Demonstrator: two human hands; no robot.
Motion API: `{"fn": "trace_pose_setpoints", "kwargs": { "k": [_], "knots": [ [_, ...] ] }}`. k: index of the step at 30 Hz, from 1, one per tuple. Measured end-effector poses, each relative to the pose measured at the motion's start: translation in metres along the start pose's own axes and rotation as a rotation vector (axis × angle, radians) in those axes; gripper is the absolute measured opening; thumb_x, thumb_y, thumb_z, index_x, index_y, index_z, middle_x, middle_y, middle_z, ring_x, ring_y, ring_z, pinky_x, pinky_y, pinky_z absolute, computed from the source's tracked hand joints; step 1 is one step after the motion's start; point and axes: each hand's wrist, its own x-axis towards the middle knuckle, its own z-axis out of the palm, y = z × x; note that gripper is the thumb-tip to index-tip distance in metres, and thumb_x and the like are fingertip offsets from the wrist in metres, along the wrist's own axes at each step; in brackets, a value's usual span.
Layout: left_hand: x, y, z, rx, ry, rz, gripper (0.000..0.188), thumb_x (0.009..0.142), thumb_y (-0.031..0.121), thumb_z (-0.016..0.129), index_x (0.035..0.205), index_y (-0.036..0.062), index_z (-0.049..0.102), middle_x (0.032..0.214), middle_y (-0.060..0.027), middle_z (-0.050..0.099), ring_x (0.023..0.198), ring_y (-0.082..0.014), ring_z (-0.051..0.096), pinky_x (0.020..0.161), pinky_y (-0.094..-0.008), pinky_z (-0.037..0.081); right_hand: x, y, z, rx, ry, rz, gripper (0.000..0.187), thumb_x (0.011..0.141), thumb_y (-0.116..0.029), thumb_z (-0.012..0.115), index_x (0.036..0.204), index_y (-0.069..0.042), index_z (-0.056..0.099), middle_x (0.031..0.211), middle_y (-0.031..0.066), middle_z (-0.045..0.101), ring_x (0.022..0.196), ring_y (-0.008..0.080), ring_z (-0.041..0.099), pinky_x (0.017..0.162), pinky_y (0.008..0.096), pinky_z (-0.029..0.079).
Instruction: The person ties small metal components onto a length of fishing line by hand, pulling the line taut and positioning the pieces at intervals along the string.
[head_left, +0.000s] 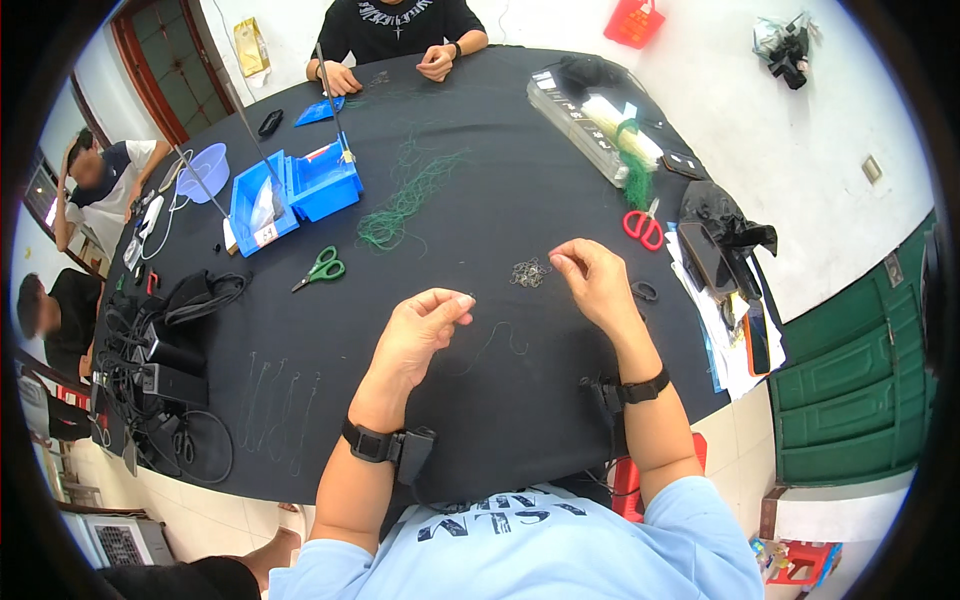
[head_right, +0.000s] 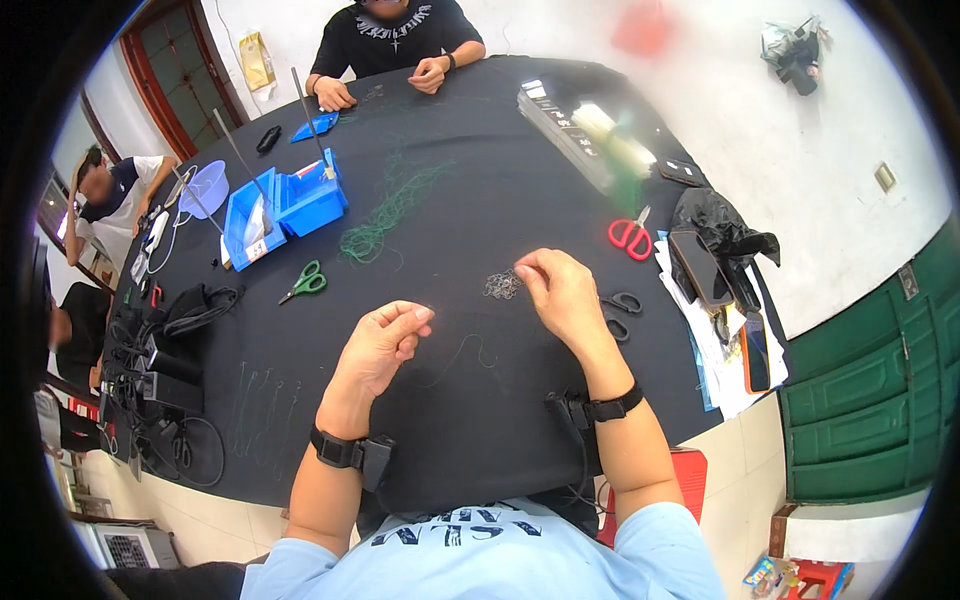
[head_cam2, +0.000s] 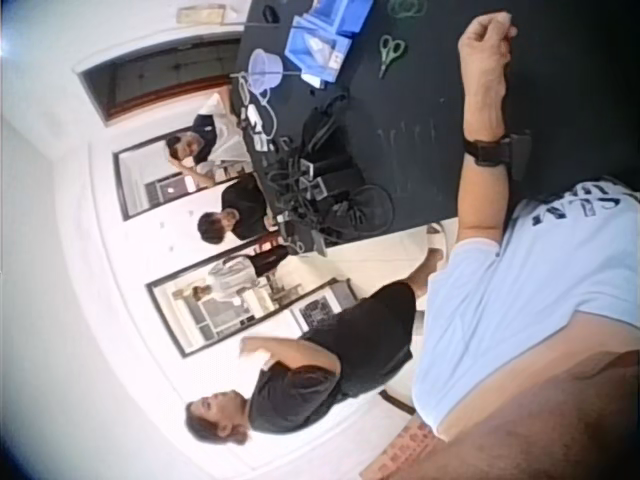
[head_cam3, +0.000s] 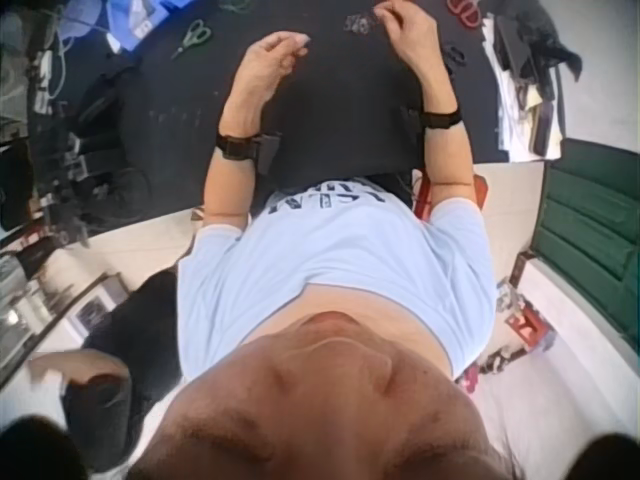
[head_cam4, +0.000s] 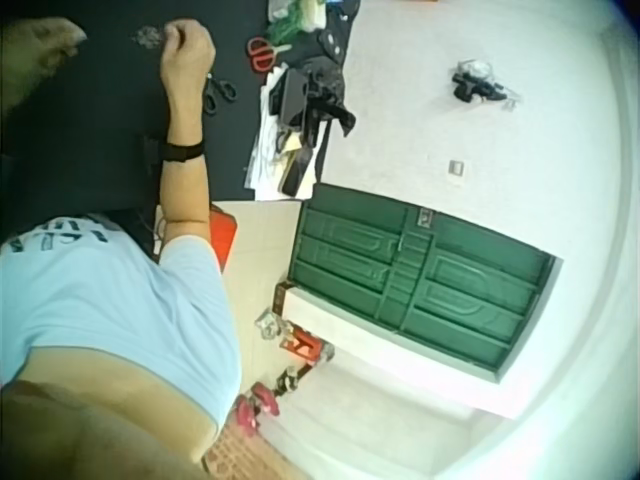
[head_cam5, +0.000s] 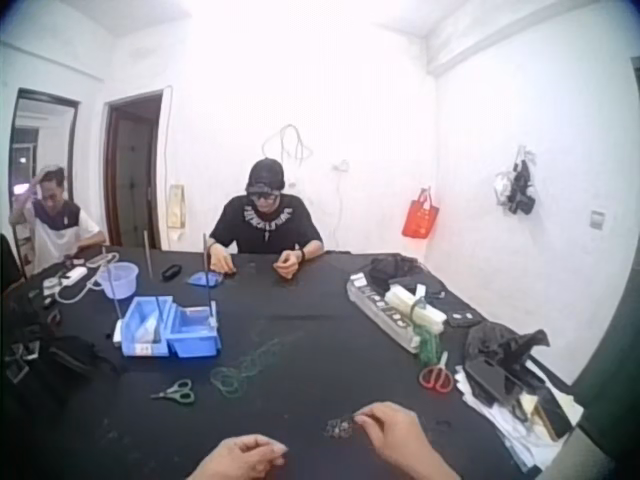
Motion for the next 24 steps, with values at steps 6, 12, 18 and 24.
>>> {"fn": "trace_pose_setpoints", "kwargs": {
  "k": [6,12,18,24],
  "knots": [
    [0.002,-0.002,0.001,-0.162,0.063,-0.039,0.016,0.089,0.018,0.068,0.096,0.0043,0.064,0.082,-0.0034,0.065,0.063,-0.0054,0.054,0.058,-0.0182,0.045,-0.004,0.029,0.013,-0.219,-0.151,0.038,0.012,0.079,-0.011,0.070,0.085,-0.003,0.063,0.081,0.0113,0.060,0.076,0.0250,0.061,0.070,0.0362,0.049],
    [0.003,-0.004,0.000,-0.178,0.064,-0.043,0.017,0.089,0.019,0.067,0.097,0.0044,0.064,0.083,-0.0036,0.066,0.065,-0.0063,0.056,0.060,-0.0190,0.047,-0.006,0.036,0.024,-0.255,-0.214,0.041,0.014,0.079,-0.013,0.069,0.084,-0.002,0.063,0.085,0.0141,0.061,0.083,0.0312,0.060,0.076,0.0410,0.048],
    [0.004,-0.007,0.000,-0.176,0.062,-0.044,0.017,0.089,0.019,0.068,0.097,0.0038,0.064,0.084,-0.0040,0.066,0.065,-0.0069,0.056,0.061,-0.0197,0.048,-0.006,0.039,0.035,-0.275,-0.224,0.034,0.014,0.081,-0.016,0.067,0.087,-0.003,0.063,0.090,0.0153,0.061,0.088,0.0340,0.060,0.079,0.0441,0.048],
    [0.003,-0.006,0.001,-0.167,0.051,-0.048,0.018,0.088,0.018,0.068,0.098,0.0032,0.065,0.084,-0.0042,0.066,0.066,-0.0074,0.057,0.062,-0.0199,0.048,-0.007,0.046,0.041,-0.349,-0.206,0.003,0.016,0.084,-0.019,0.064,0.087,-0.003,0.062,0.091,0.0158,0.060,0.090,0.0345,0.059,0.079,0.0449,0.048]
  ]
}}
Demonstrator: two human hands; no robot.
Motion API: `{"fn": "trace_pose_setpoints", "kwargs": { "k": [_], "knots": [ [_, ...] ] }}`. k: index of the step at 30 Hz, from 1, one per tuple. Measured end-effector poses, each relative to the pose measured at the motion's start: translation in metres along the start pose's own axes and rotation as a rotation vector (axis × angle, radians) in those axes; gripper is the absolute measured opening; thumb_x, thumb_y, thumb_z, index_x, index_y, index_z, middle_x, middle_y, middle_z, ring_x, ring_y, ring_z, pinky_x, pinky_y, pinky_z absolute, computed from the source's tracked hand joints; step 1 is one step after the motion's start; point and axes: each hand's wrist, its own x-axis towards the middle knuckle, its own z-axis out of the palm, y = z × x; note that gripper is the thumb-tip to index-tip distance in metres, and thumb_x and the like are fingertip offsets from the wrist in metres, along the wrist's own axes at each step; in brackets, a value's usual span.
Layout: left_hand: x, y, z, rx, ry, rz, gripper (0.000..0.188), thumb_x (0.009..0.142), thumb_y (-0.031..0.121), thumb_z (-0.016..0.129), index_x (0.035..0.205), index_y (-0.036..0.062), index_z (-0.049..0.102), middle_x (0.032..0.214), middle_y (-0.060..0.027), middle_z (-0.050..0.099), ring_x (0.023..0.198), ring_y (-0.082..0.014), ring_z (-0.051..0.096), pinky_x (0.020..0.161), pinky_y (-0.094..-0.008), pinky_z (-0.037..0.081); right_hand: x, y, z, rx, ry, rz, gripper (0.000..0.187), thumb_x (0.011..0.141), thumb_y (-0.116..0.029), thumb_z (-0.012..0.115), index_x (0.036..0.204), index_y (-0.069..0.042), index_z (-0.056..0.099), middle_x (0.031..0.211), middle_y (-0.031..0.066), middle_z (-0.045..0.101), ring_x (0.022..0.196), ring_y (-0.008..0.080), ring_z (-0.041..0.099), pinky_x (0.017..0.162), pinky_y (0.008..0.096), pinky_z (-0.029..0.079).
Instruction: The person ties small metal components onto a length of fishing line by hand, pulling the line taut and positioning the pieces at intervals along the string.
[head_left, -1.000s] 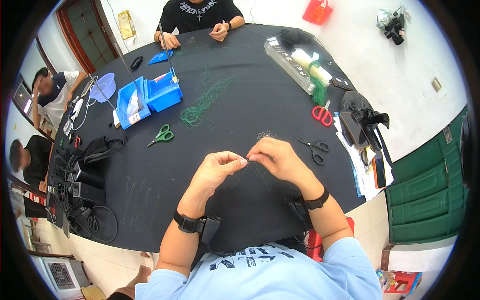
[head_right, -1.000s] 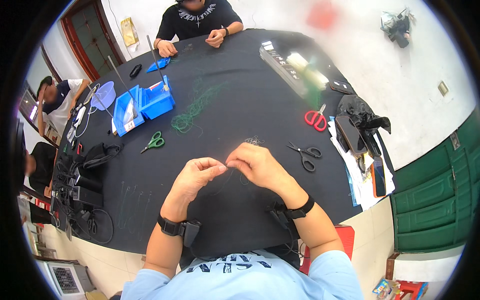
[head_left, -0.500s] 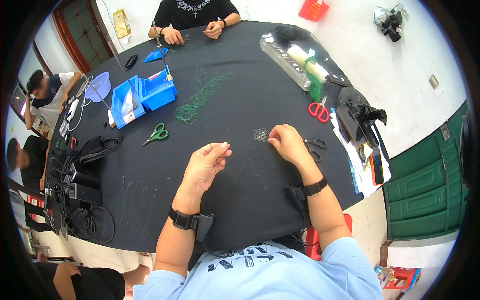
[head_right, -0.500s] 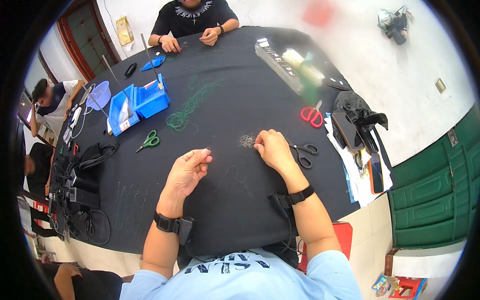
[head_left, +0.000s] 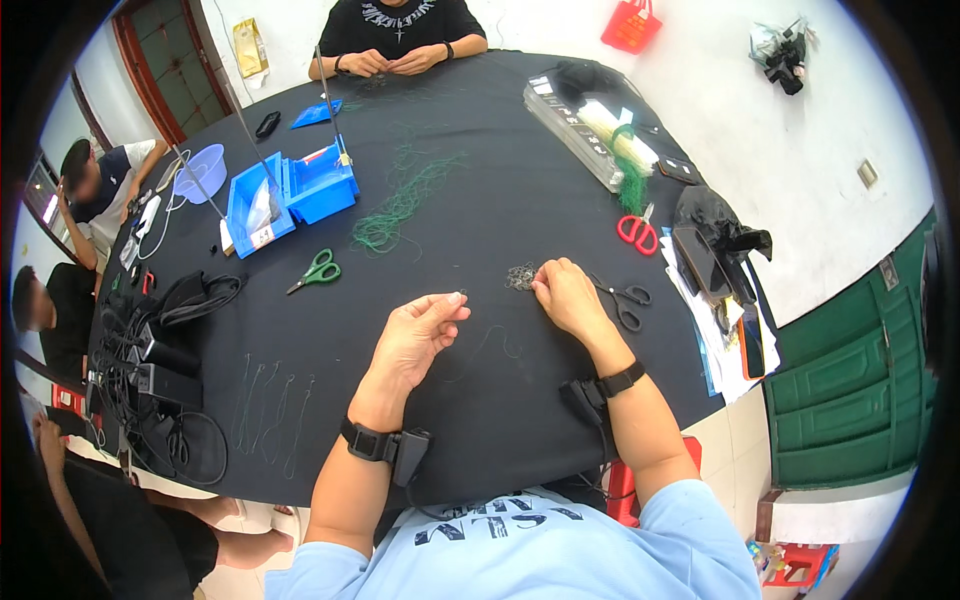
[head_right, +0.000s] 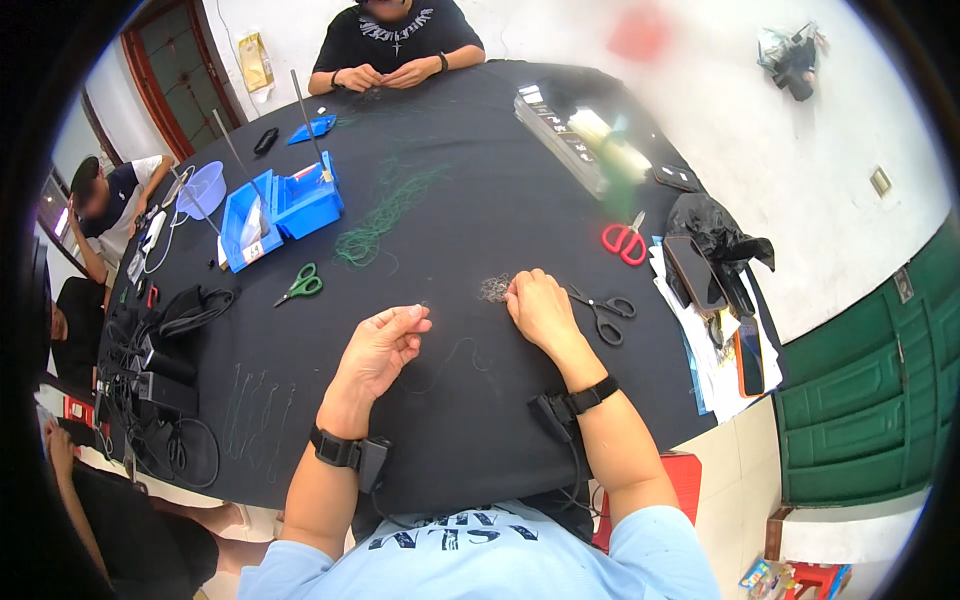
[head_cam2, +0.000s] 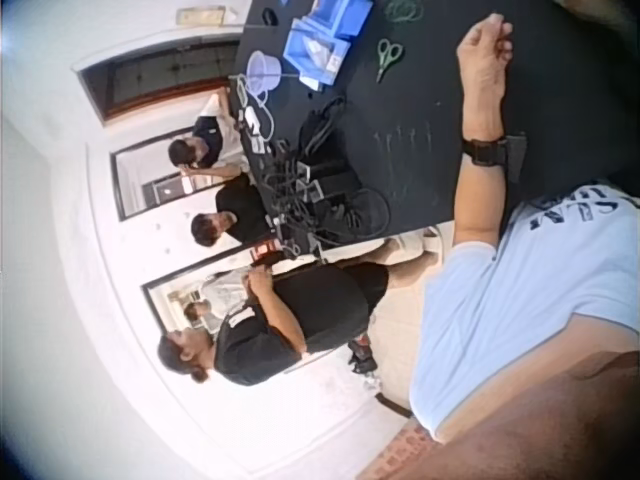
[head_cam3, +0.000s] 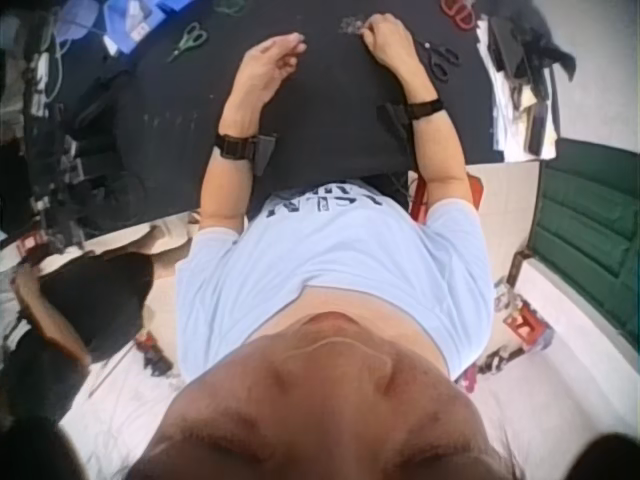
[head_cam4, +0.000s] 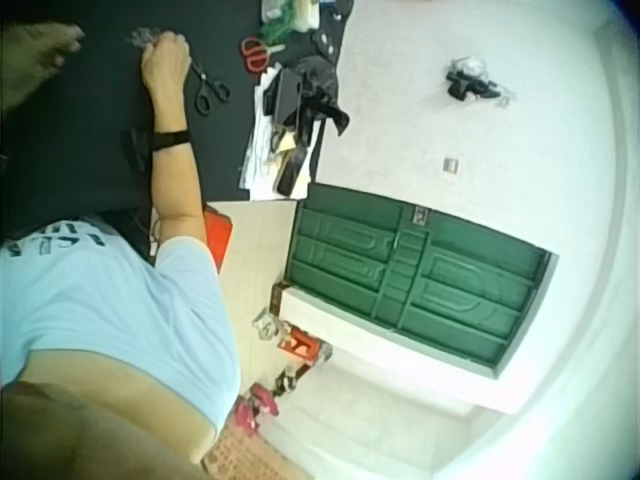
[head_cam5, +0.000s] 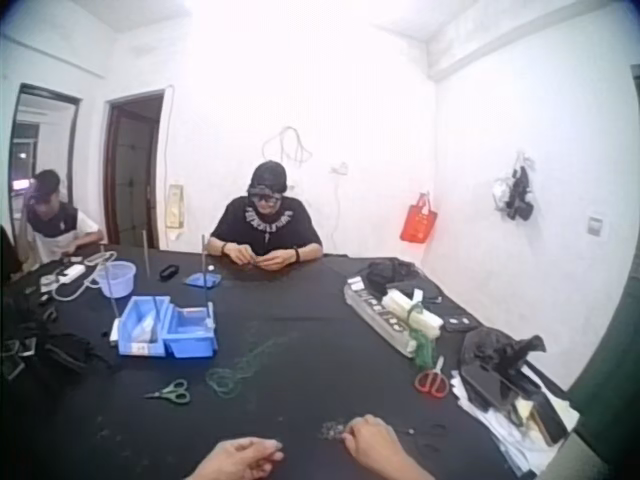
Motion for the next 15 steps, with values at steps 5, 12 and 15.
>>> {"fn": "trace_pose_setpoints", "kwargs": {
  "k": [5,12,15],
  "knots": [
    [-0.0003,-0.0004,0.0006,0.009,0.001,-0.004,0.018,0.089,0.018,0.067,0.098,0.0030,0.065,0.084,-0.0041,0.067,0.066,-0.0074,0.057,0.062,-0.0200,0.048,0.0006,-0.0020,-0.0011,0.028,0.018,0.021,0.017,0.086,-0.020,0.062,0.089,-0.003,0.061,0.092,0.0160,0.060,0.091,0.0343,0.060,0.079,0.0459,0.048],
    [0.0015,-0.0020,-0.0020,0.016,-0.011,0.001,0.018,0.090,0.018,0.065,0.099,0.0028,0.065,0.083,-0.0039,0.066,0.065,-0.0070,0.058,0.060,-0.0193,0.049,0.0008,-0.0032,-0.0035,0.006,-0.006,0.033,0.018,0.088,-0.019,0.060,0.089,-0.002,0.060,0.092,0.0170,0.060,0.091,0.0348,0.059,0.080,0.0448,0.048],
    [0.0024,-0.0025,-0.0016,0.015,-0.009,-0.003,0.018,0.090,0.018,0.065,0.099,0.0027,0.064,0.083,-0.0038,0.066,0.065,-0.0069,0.058,0.060,-0.0191,0.049,0.0012,-0.0014,-0.0064,0.052,-0.014,0.064,0.018,0.089,-0.019,0.059,0.090,-0.001,0.059,0.092,0.0180,0.060,0.092,0.0358,0.059,0.080,0.0445,0.047]
  ]
}}
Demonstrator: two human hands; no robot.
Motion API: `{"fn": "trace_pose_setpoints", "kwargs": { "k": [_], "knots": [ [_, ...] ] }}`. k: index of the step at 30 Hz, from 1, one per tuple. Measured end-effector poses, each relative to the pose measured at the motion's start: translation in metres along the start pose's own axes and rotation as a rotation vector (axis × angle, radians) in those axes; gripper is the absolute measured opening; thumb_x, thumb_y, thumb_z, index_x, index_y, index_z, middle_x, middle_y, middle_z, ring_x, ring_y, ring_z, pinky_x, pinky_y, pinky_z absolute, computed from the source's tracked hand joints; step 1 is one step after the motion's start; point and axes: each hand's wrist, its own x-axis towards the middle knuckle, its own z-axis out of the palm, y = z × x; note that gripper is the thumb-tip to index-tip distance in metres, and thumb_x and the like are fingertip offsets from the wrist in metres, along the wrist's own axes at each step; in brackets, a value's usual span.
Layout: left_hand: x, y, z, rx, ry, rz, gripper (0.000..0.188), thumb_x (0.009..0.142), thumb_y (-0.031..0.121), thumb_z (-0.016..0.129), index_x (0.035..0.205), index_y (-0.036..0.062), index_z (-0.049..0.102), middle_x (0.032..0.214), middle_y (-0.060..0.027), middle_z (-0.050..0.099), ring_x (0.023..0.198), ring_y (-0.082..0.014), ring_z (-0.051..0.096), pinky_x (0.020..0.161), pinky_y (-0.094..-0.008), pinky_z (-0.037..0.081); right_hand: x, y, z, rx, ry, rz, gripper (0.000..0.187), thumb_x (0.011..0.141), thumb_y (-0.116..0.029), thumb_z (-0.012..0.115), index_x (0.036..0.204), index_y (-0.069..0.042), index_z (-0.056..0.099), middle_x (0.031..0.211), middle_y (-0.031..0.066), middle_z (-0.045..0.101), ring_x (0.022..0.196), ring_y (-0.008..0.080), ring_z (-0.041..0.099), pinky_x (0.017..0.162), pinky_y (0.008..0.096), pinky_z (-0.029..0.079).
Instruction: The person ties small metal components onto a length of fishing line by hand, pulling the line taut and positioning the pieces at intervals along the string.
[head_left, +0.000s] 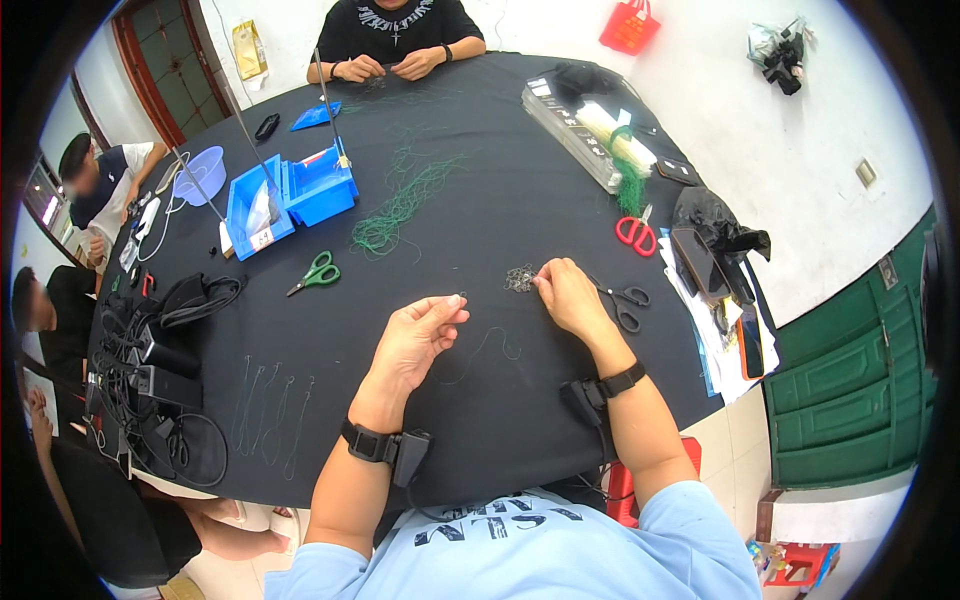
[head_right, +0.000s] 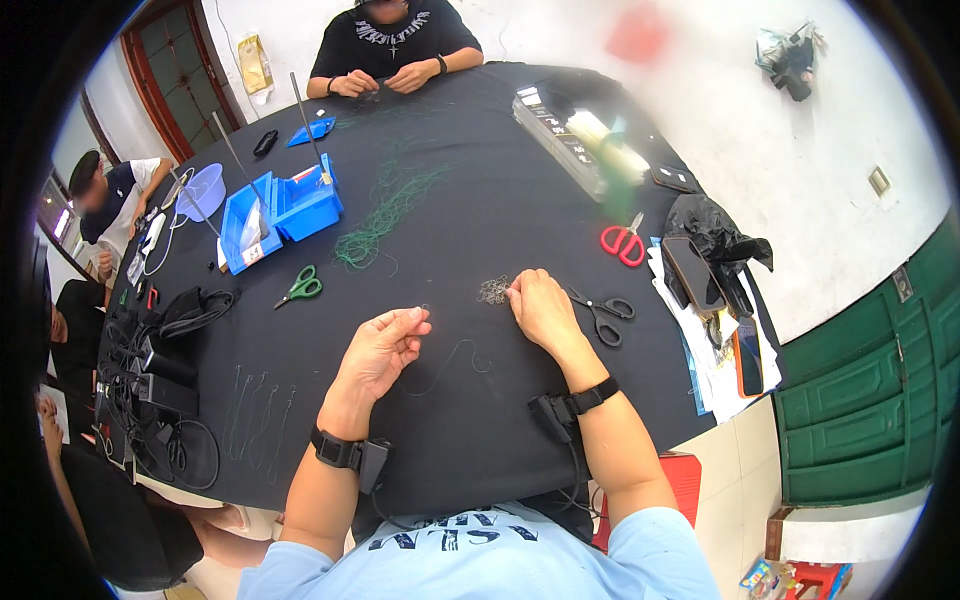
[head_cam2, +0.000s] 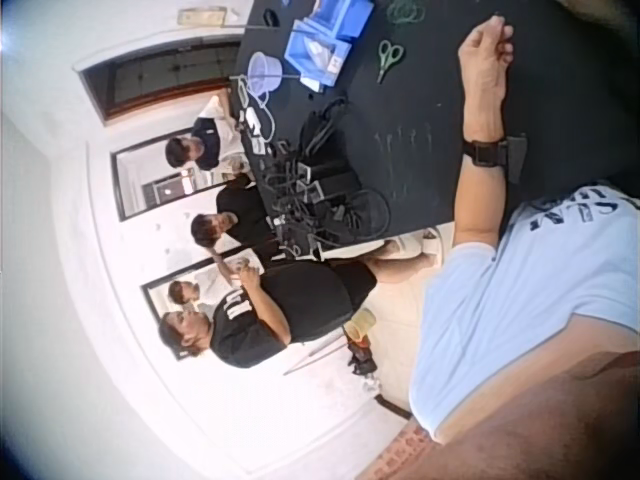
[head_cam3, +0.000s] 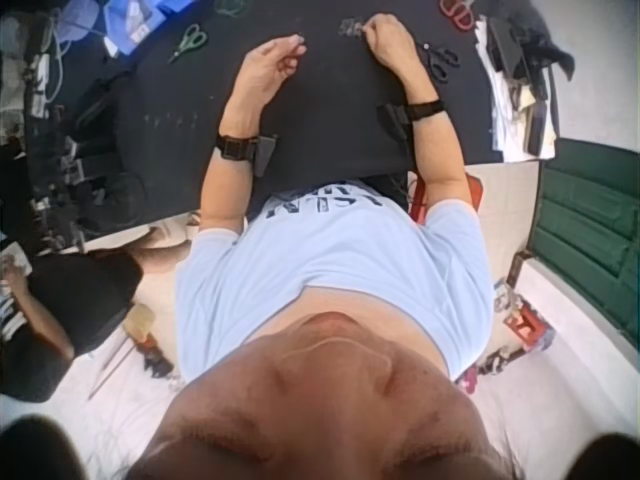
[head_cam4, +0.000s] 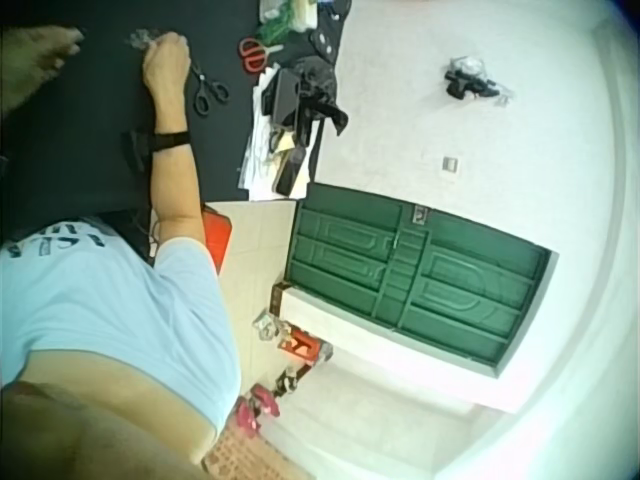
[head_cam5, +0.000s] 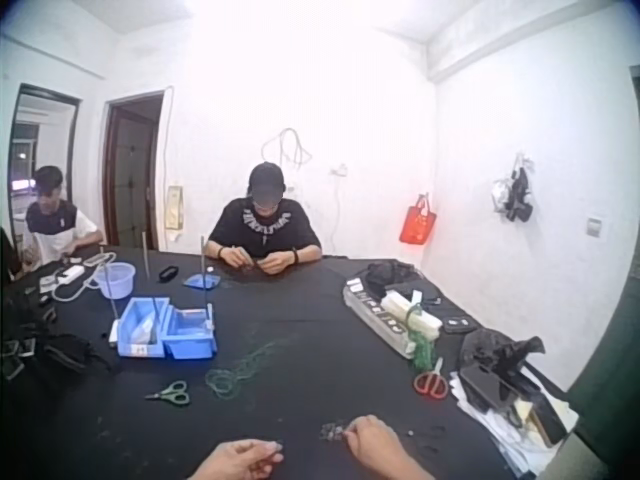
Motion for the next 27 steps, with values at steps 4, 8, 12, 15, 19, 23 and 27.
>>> {"fn": "trace_pose_setpoints", "kwargs": {
  "k": [4,8,12,15,19,23,27],
  "knots": [
    [-0.001,0.000,0.001,-0.013,-0.005,0.000,0.018,0.090,0.019,0.066,0.099,0.0033,0.065,0.083,-0.0033,0.066,0.066,-0.0069,0.058,0.060,-0.0193,0.049,-0.001,-0.001,-0.008,0.123,0.002,0.048,0.020,0.091,-0.019,0.057,0.092,0.001,0.059,0.095,0.0203,0.060,0.091,0.0366,0.060,0.081,0.0433,0.047],
    [-0.001,-0.002,0.002,-0.030,-0.002,-0.010,0.017,0.090,0.019,0.066,0.099,0.0044,0.065,0.084,-0.0030,0.066,0.068,-0.0073,0.058,0.063,-0.0204,0.049,-0.002,-0.009,-0.014,0.284,-0.023,0.067,0.022,0.092,-0.020,0.057,0.093,0.002,0.058,0.089,0.0161,0.061,0.085,0.0285,0.060,0.078,0.0389,0.047],
    [-0.004,-0.009,0.008,-0.118,-0.020,-0.016,0.017,0.089,0.018,0.067,0.101,0.0061,0.065,0.089,-0.0029,0.067,0.073,-0.0089,0.059,0.068,-0.0224,0.049,-0.010,-0.039,-0.015,0.801,-0.214,0.188,0.024,0.095,-0.025,0.056,0.094,-0.002,0.059,0.078,0.0007,0.054,0.071,0.0098,0.050,0.064,0.0262,0.043],
    [-0.002,-0.015,0.011,-0.191,-0.022,-0.029,0.019,0.089,0.018,0.067,0.104,0.0066,0.065,0.093,-0.0035,0.067,0.079,-0.0106,0.061,0.072,-0.0236,0.050,-0.020,-0.060,-0.008,1.059,-0.295,0.162,0.022,0.097,-0.027,0.055,0.093,-0.006,0.057,0.074,-0.0063,0.048,0.064,0.0032,0.042,0.056,0.0195,0.037],
    [-0.003,-0.016,0.014,-0.304,-0.044,-0.075,0.017,0.090,0.018,0.066,0.102,0.0060,0.065,0.093,-0.0037,0.067,0.082,-0.0118,0.063,0.074,-0.0254,0.052,-0.027,-0.074,0.004,1.127,-0.261,0.136,0.019,0.097,-0.024,0.055,0.093,-0.005,0.057,0.076,-0.0045,0.050,0.065,0.0047,0.044,0.057,0.0208,0.039],
    [-0.002,-0.018,0.014,-0.374,-0.089,-0.160,0.015,0.090,0.018,0.066,0.099,0.0063,0.065,0.089,-0.0020,0.067,0.078,-0.0106,0.063,0.072,-0.0257,0.053,-0.029,-0.075,0.015,0.812,0.010,-0.161,0.016,0.095,-0.017,0.056,0.094,-0.001,0.055,0.082,0.0030,0.056,0.069,0.0094,0.052,0.062,0.0248,0.044],
    [-0.004,-0.017,0.013,-0.388,-0.077,-0.192,0.014,0.090,0.019,0.065,0.097,0.0071,0.065,0.086,-0.0007,0.067,0.076,-0.0100,0.062,0.071,-0.0257,0.052,-0.031,-0.080,0.013,0.714,0.064,-0.209,0.014,0.093,-0.013,0.057,0.094,0.001,0.055,0.086,0.0074,0.059,0.071,0.0119,0.056,0.065,0.0266,0.046]
  ]
}}
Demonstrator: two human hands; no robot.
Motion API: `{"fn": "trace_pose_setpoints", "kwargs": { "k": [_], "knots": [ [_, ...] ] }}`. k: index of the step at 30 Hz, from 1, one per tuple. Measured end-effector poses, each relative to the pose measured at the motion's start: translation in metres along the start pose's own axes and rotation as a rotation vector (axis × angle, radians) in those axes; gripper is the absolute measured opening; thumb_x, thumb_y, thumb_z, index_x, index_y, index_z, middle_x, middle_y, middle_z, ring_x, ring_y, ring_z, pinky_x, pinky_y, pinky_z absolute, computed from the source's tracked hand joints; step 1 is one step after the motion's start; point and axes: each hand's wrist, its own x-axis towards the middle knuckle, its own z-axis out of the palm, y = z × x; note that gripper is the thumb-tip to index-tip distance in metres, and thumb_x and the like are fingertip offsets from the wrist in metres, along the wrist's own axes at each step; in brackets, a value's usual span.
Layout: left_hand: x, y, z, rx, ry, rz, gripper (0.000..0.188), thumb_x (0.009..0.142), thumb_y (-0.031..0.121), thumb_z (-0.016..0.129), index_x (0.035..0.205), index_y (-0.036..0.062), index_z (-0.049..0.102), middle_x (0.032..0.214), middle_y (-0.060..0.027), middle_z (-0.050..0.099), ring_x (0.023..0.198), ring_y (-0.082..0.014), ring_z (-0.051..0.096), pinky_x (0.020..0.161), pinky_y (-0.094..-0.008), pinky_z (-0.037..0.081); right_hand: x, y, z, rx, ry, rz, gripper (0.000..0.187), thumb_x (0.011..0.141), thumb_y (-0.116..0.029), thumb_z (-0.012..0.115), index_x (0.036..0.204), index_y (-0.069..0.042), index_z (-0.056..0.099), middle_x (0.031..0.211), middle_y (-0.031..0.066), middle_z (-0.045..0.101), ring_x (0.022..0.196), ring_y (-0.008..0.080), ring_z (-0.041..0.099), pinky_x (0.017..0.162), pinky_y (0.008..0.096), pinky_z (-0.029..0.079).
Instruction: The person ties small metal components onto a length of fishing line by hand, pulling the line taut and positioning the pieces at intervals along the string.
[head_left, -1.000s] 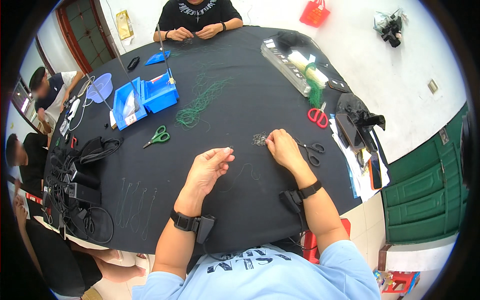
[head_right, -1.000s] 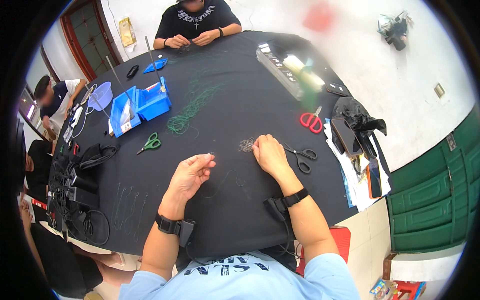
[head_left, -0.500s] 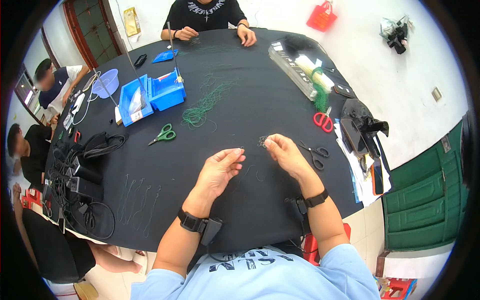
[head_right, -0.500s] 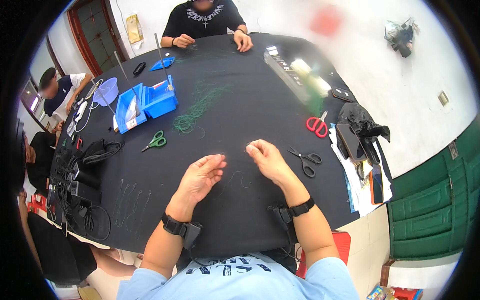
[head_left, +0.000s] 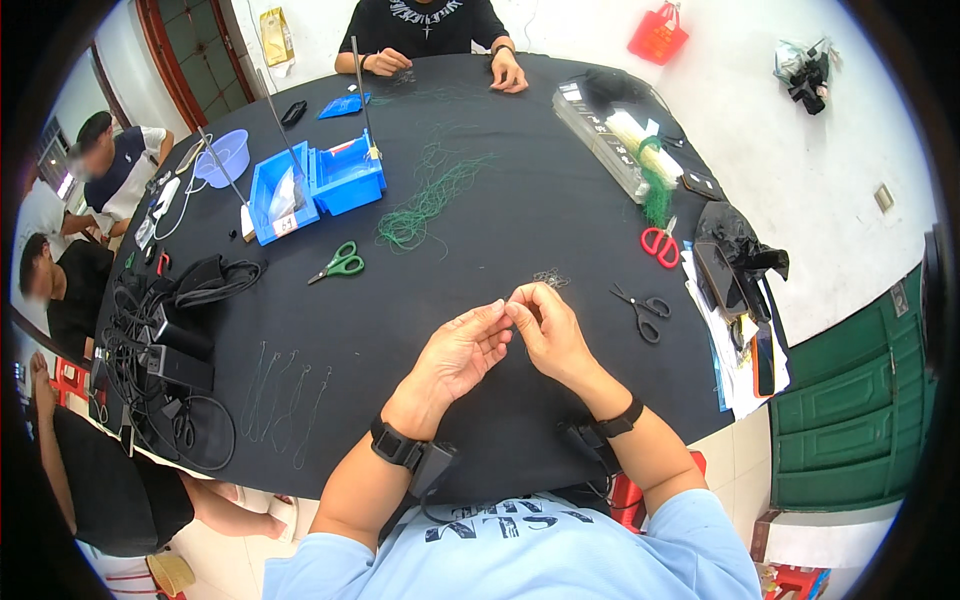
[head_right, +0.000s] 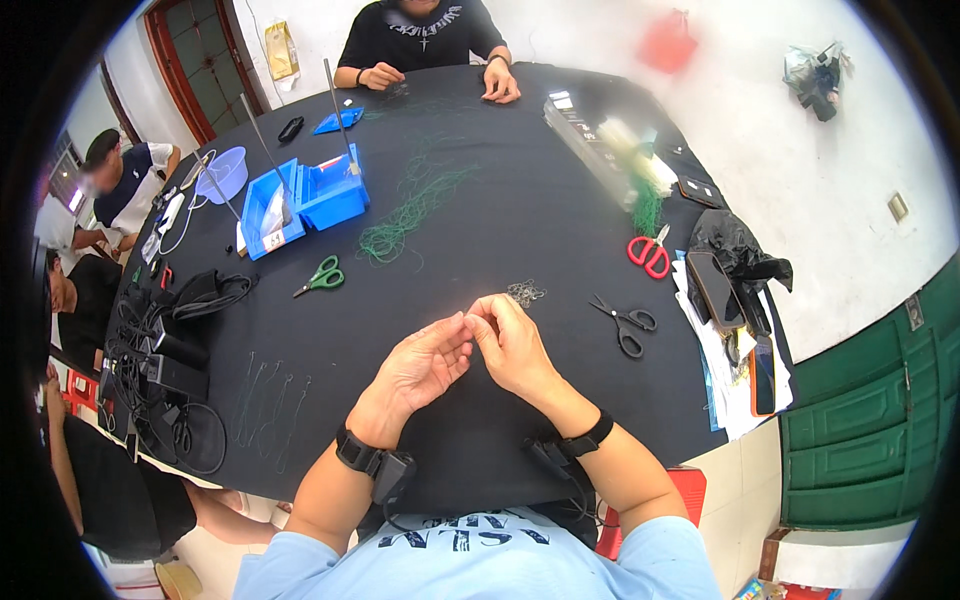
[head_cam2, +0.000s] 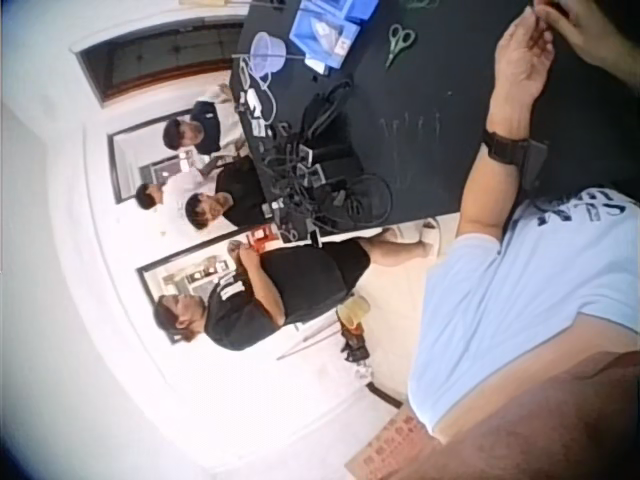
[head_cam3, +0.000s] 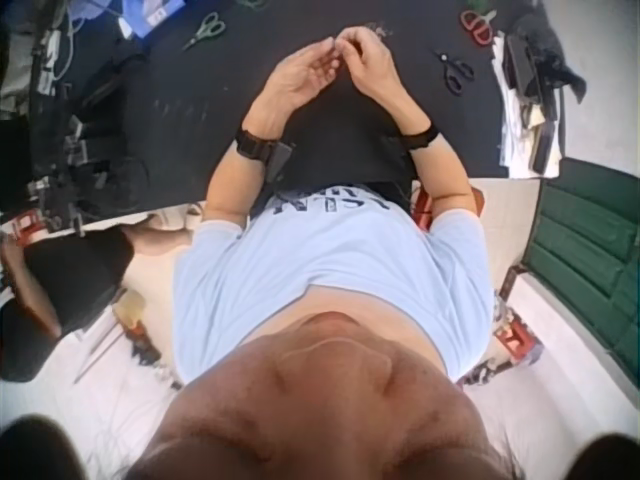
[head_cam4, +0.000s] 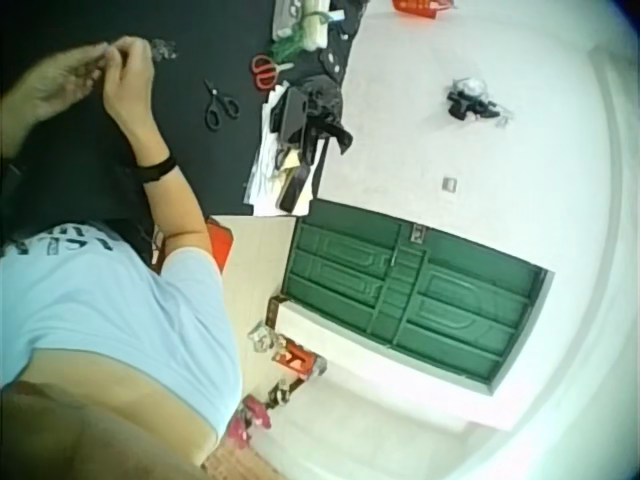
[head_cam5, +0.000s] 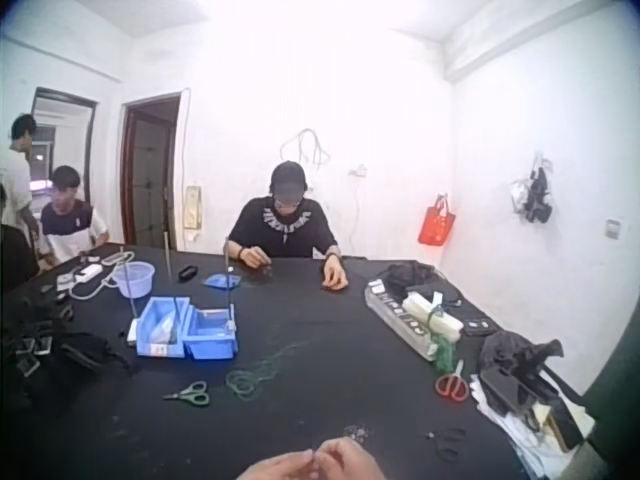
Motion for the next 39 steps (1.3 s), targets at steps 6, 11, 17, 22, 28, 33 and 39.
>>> {"fn": "trace_pose_setpoints", "kwargs": {
  "k": [6,11,17,22,28,33,39],
  "knots": [
    [-0.003,0.003,0.003,0.106,-0.029,0.052,0.012,0.092,0.020,0.064,0.093,0.0079,0.064,0.085,-0.0008,0.065,0.076,-0.0097,0.060,0.071,-0.0243,0.050,0.002,-0.003,-0.009,-0.015,0.075,0.038,0.011,0.092,-0.012,0.059,0.096,-0.001,0.061,0.087,0.0050,0.060,0.071,0.0104,0.056,0.062,0.0249,0.046],
    [-0.004,0.006,0.001,0.165,-0.157,0.014,0.016,0.092,0.022,0.063,0.095,0.0068,0.064,0.084,0.0008,0.063,0.073,-0.0073,0.056,0.066,-0.0218,0.047,0.009,-0.007,-0.029,0.259,-0.114,0.231,0.017,0.093,-0.015,0.060,0.104,-0.003,0.064,0.086,0.0009,0.063,0.070,0.0071,0.056,0.063,0.0222,0.049],
    [-0.006,0.006,0.005,0.257,-0.194,0.007,0.018,0.094,0.024,0.061,0.096,0.0060,0.065,0.082,0.0018,0.061,0.069,-0.0051,0.053,0.063,-0.0196,0.045,0.009,-0.003,-0.034,0.434,-0.243,0.312,0.019,0.093,-0.021,0.061,0.098,-0.002,0.064,0.081,-0.0001,0.062,0.069,0.0061,0.056,0.063,0.0215,0.049],
    [-0.008,0.006,0.006,0.246,-0.188,0.015,0.020,0.094,0.025,0.061,0.096,0.0055,0.065,0.080,0.0027,0.059,0.067,-0.0048,0.051,0.062,-0.0191,0.044,0.008,-0.004,-0.033,0.431,-0.258,0.301,0.020,0.093,-0.023,0.062,0.095,-0.002,0.063,0.081,0.0001,0.062,0.069,0.0061,0.056,0.063,0.0214,0.049],
    [-0.006,0.002,0.004,0.255,-0.186,0.043,0.021,0.094,0.024,0.061,0.100,0.0046,0.063,0.083,0.0011,0.060,0.066,-0.0040,0.049,0.058,-0.0178,0.041,0.006,-0.002,-0.029,0.348,-0.201,0.227,0.018,0.095,-0.021,0.059,0.095,-0.003,0.061,0.083,0.0005,0.062,0.069,0.0057,0.055,0.062,0.0212,0.048],
    [-0.003,0.002,0.001,0.269,-0.123,0.172,0.023,0.092,0.022,0.063,0.107,0.0045,0.060,0.089,-0.0029,0.062,0.059,-0.0032,0.042,0.051,-0.0167,0.037,0.006,0.001,-0.028,0.352,-0.147,0.218,0.015,0.094,-0.018,0.060,0.094,-0.003,0.060,0.080,-0.0021,0.058,0.068,0.0042,0.052,0.060,0.0205,0.045],
    [-0.003,0.000,0.003,0.479,-0.078,0.255,0.021,0.092,0.022,0.064,0.105,0.0053,0.062,0.090,-0.0038,0.063,0.058,-0.0015,0.041,0.051,-0.0145,0.033,0.004,0.004,-0.022,0.344,-0.097,0.161,0.013,0.094,-0.016,0.060,0.092,-0.003,0.059,0.083,-0.0021,0.057,0.071,0.0030,0.051,0.060,0.0196,0.043]
  ]
}}
